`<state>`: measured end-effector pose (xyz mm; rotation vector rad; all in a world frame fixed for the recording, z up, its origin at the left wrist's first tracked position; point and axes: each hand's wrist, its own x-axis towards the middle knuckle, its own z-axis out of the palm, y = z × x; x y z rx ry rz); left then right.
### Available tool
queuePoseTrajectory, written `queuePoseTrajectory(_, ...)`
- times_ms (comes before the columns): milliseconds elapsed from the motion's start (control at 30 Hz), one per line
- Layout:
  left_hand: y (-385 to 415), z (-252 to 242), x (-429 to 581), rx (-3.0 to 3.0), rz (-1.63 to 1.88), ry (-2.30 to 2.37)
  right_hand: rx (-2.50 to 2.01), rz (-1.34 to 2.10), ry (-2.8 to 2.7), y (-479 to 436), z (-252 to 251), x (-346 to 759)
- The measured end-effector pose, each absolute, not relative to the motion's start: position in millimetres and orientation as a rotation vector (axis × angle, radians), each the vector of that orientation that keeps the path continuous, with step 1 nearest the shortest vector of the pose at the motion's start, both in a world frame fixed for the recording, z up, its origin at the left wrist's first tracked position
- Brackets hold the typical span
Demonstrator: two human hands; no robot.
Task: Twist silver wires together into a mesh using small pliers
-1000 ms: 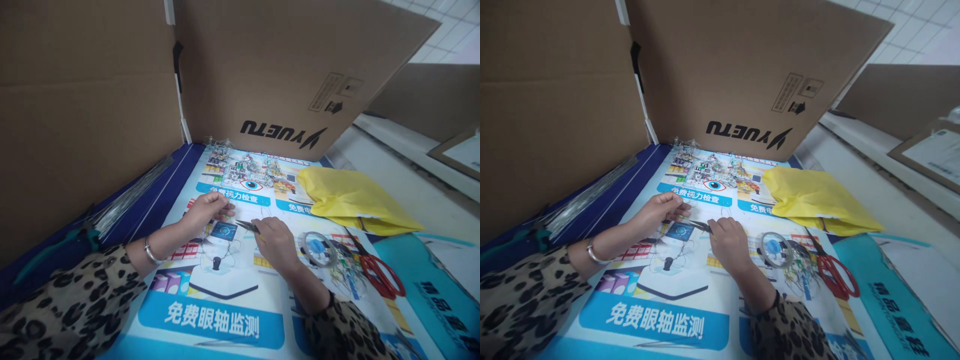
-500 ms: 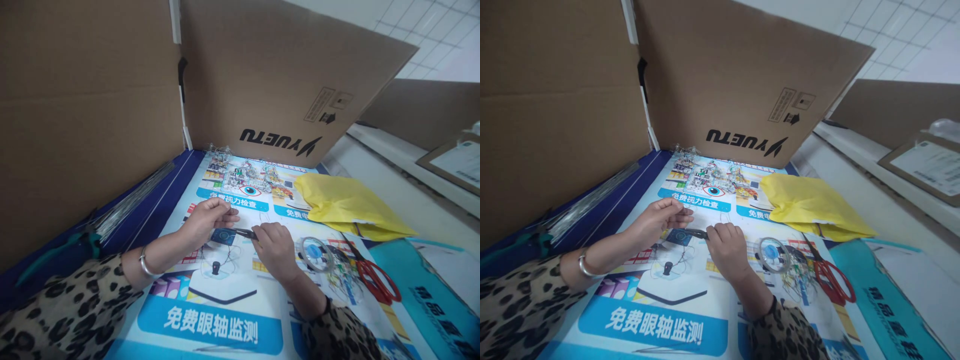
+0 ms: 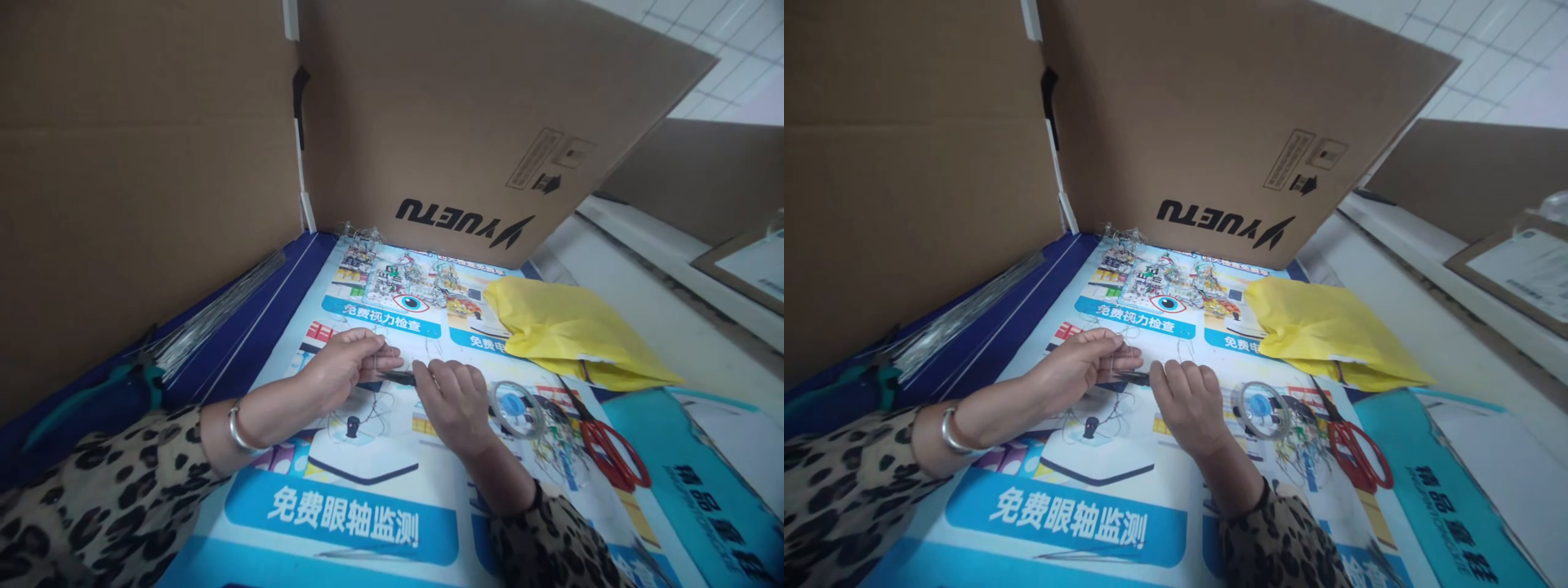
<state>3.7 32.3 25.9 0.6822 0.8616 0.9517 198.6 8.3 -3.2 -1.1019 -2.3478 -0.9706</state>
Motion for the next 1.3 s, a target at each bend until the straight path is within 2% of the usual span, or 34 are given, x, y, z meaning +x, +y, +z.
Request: queuePoseTrajectory(1300,30.0,19.4,8.0,0.646,0.931,0.818,-1.029,-0.962,-2.345,11.1,-4.5,195.0)
